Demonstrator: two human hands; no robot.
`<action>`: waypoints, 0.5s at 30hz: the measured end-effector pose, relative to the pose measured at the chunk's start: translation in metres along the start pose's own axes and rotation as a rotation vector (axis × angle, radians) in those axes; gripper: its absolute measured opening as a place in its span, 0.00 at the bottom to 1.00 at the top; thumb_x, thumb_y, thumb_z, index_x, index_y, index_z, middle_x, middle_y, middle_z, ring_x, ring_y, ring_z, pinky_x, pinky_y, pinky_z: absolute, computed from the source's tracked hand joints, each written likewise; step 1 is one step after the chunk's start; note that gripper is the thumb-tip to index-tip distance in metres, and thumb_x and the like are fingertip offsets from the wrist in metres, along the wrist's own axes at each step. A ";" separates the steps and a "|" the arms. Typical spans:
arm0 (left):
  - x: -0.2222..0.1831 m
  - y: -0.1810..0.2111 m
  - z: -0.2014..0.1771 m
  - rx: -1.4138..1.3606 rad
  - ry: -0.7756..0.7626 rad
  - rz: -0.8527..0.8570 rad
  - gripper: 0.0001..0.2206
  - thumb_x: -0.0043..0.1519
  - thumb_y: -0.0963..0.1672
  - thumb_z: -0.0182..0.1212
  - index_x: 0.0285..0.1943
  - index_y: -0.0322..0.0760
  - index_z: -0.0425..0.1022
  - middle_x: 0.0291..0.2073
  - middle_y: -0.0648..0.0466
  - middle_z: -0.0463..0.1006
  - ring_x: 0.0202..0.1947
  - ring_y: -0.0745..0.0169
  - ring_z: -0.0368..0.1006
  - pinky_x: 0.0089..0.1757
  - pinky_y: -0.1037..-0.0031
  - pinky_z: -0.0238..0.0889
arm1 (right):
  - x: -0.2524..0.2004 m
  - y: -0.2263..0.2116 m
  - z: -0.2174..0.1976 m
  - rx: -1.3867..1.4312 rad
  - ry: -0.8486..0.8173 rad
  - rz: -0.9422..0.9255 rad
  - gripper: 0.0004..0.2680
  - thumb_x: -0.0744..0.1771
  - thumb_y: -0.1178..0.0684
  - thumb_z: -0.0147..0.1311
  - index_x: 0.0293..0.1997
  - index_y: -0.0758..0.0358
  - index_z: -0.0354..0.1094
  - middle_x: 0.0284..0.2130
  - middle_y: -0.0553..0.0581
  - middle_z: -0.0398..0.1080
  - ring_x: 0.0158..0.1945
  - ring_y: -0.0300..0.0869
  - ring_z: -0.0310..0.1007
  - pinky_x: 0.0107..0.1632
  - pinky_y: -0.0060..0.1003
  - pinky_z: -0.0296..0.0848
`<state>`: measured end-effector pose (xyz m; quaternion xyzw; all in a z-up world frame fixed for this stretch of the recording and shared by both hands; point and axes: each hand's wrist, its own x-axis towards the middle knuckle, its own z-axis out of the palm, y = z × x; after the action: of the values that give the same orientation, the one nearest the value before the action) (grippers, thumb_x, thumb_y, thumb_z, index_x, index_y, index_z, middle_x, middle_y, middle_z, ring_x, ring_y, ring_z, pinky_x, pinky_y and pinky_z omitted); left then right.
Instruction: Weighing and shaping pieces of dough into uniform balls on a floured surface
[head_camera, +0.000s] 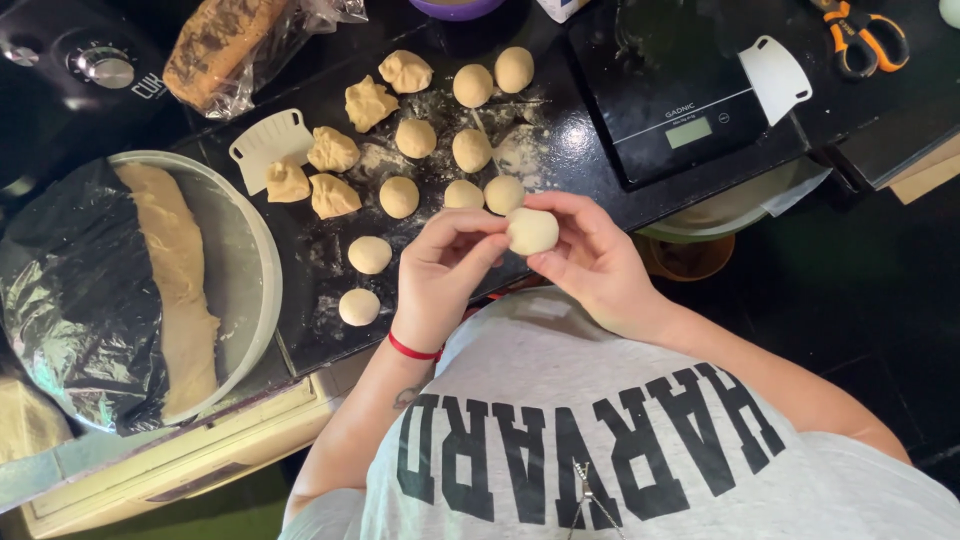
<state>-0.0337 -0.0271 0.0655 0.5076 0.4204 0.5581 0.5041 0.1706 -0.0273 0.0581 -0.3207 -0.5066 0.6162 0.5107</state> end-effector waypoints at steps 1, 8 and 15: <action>0.000 -0.004 0.001 0.001 0.003 -0.001 0.08 0.65 0.37 0.73 0.52 0.29 0.85 0.42 0.49 0.81 0.39 0.62 0.84 0.42 0.73 0.84 | 0.000 0.001 0.002 0.001 -0.002 0.002 0.21 0.68 0.66 0.61 0.72 0.74 0.61 0.63 0.63 0.71 0.61 0.44 0.77 0.60 0.41 0.83; -0.001 -0.006 0.009 -0.199 0.090 -0.220 0.12 0.69 0.37 0.66 0.61 0.27 0.78 0.42 0.46 0.83 0.39 0.65 0.83 0.44 0.73 0.85 | 0.003 -0.008 0.001 -0.027 0.046 -0.009 0.20 0.69 0.65 0.62 0.70 0.75 0.64 0.64 0.63 0.70 0.62 0.44 0.76 0.63 0.39 0.80; -0.011 0.011 -0.015 0.005 0.148 -0.228 0.11 0.74 0.40 0.59 0.64 0.31 0.72 0.43 0.51 0.80 0.42 0.72 0.78 0.45 0.79 0.81 | -0.007 0.021 -0.084 -0.754 0.174 -0.262 0.18 0.69 0.62 0.67 0.67 0.74 0.68 0.61 0.69 0.71 0.62 0.57 0.76 0.64 0.48 0.77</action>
<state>-0.0501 -0.0391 0.0730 0.4153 0.5130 0.5319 0.5305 0.2427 -0.0078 0.0135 -0.4692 -0.6884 0.2877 0.4724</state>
